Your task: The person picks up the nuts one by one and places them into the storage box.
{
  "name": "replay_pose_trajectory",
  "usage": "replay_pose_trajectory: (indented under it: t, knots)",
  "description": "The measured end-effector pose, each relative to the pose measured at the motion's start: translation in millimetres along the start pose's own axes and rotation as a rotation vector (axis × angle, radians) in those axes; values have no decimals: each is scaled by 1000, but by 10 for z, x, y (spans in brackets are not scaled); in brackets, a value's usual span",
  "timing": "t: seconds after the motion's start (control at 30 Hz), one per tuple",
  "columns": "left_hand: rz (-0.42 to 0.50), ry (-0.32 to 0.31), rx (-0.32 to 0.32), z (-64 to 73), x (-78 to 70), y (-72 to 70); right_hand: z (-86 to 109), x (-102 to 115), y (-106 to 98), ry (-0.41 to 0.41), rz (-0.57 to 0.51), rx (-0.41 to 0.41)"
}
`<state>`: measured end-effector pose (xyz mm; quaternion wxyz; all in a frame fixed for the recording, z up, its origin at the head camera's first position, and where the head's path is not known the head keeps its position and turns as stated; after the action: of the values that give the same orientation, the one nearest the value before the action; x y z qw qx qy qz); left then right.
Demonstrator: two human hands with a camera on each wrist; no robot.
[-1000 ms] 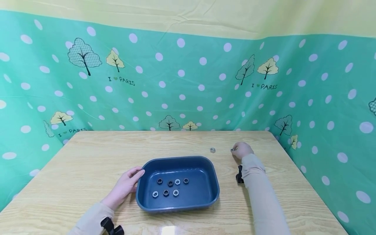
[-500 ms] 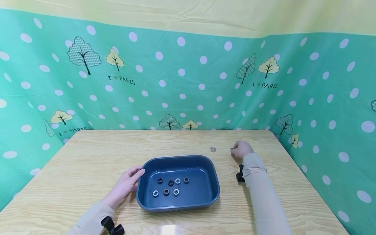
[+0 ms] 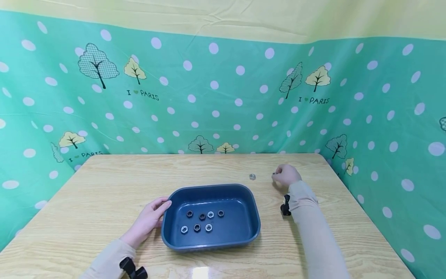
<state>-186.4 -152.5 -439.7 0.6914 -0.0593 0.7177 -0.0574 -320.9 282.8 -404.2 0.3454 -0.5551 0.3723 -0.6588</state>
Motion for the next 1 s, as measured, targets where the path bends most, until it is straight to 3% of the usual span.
replay_pose_trajectory:
  t: [0.4, 1.0]
  knots:
    - [0, 6, 3, 24, -26, -2, 98, 84, -2, -128, -39, -74]
    - [-2, 8, 3, 38, -28, 8, 266, 144, -28, -187, -85, -99]
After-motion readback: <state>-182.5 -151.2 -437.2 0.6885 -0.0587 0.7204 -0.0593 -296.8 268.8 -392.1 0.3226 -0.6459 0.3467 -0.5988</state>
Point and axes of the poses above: each hand's wrist, its own z-axis away from the middle knuckle, its own y-axis out of the palm, x = y × z, the point moved 2 cm from there along -z, towards the middle knuckle, and after that the axes turned 12 degrees about y, right-handed, at the moved point
